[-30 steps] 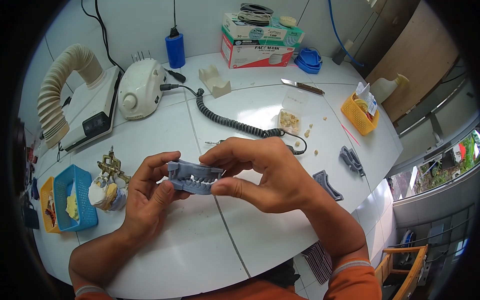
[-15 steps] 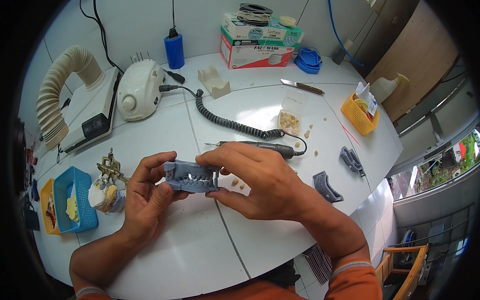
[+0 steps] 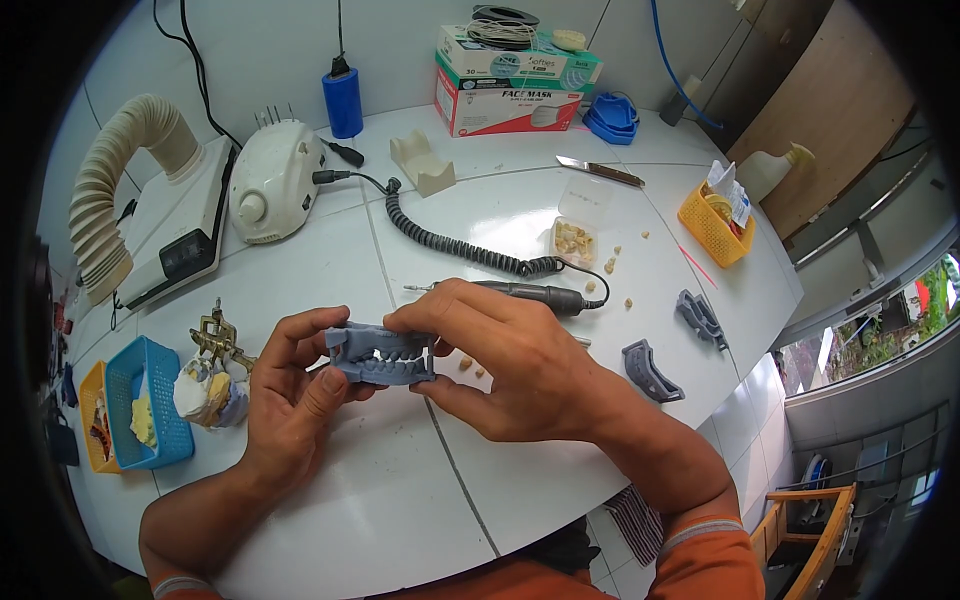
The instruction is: Trimming and refining a dental model using a scalpel.
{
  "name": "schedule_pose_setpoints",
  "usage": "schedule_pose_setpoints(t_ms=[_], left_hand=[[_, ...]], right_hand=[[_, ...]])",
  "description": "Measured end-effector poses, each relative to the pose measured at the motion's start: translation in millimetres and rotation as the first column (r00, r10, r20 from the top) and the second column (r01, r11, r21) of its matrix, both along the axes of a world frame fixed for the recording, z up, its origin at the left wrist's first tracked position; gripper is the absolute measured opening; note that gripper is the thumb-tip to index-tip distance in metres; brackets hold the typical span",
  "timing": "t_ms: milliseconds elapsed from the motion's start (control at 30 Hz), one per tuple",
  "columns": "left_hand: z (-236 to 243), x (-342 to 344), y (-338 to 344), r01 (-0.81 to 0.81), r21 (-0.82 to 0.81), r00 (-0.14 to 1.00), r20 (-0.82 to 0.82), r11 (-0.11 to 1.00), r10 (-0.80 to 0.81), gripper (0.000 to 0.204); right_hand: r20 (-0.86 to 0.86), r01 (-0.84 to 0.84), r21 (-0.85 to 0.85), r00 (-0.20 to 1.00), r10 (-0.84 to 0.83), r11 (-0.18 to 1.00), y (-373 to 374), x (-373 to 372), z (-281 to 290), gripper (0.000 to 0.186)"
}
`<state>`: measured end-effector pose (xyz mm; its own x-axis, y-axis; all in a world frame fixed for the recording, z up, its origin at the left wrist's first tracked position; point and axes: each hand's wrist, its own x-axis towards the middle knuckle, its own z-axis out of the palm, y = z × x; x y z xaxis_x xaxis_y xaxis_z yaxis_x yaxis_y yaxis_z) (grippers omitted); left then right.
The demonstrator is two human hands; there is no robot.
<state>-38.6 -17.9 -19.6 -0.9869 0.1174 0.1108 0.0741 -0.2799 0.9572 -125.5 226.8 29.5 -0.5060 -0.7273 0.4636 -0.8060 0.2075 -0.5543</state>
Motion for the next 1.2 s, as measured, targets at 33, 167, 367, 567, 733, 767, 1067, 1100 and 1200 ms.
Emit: schedule_pose_setpoints(t_ms=[33, 167, 367, 567, 733, 767, 1067, 1100, 1200], left_hand=[[-0.9, -0.3, -0.5, 0.008, 0.009, 1.000, 0.001, 1.000, -0.008, 0.052], [1.5, -0.6, 1.4, 0.010, 0.027, 1.000, 0.008, 1.000, -0.010, 0.052], [0.5, 0.5, -0.2, 0.010, 0.015, 1.000, 0.020, 1.000, -0.011, 0.051], [-2.7, 1.6, 3.9, -0.014, 0.015, 1.000, 0.021, 1.000, 0.014, 0.061], [0.5, 2.6, 2.2, 0.017, 0.015, 0.999, 0.029, 1.000, -0.017, 0.056], [1.5, 2.7, 2.2, 0.033, 0.032, 0.999, 0.028, 0.999, -0.034, 0.053], [1.0, 5.4, 3.5, 0.075, -0.015, 0.997, -0.002, 0.997, -0.075, 0.056], [0.4, 5.9, 3.6, 0.074, -0.016, 0.997, -0.001, 0.997, -0.074, 0.056], [-1.2, 8.1, 4.7, 0.102, 0.011, 0.992, -0.078, 0.995, -0.101, 0.059]], right_hand=[[0.026, 0.006, 0.000, 1.000, -0.006, 1.000, 0.1, 0.6, 0.1, 0.054], [0.014, 0.012, 0.024, 1.000, -0.013, 1.000, 1.3, 0.7, 1.3, 0.054], [0.015, 0.012, -0.005, 1.000, -0.012, 1.000, 0.2, 0.2, -0.7, 0.053], [0.010, 0.008, -0.022, 1.000, -0.007, 1.000, 2.3, -0.8, -0.9, 0.051], [0.021, 0.002, 0.014, 1.000, -0.003, 1.000, 1.7, 0.0, -0.1, 0.048], [0.023, 0.001, 0.013, 1.000, -0.001, 1.000, 0.6, 0.0, -0.4, 0.048], [-0.059, 0.013, 0.003, 0.998, -0.013, 1.000, -3.6, 3.9, -5.0, 0.051], [-0.047, 0.005, -0.003, 0.999, -0.005, 1.000, -3.4, 4.4, -5.0, 0.051], [-0.038, -0.015, -0.019, 0.999, 0.014, 1.000, -2.1, 3.9, -5.9, 0.052]])
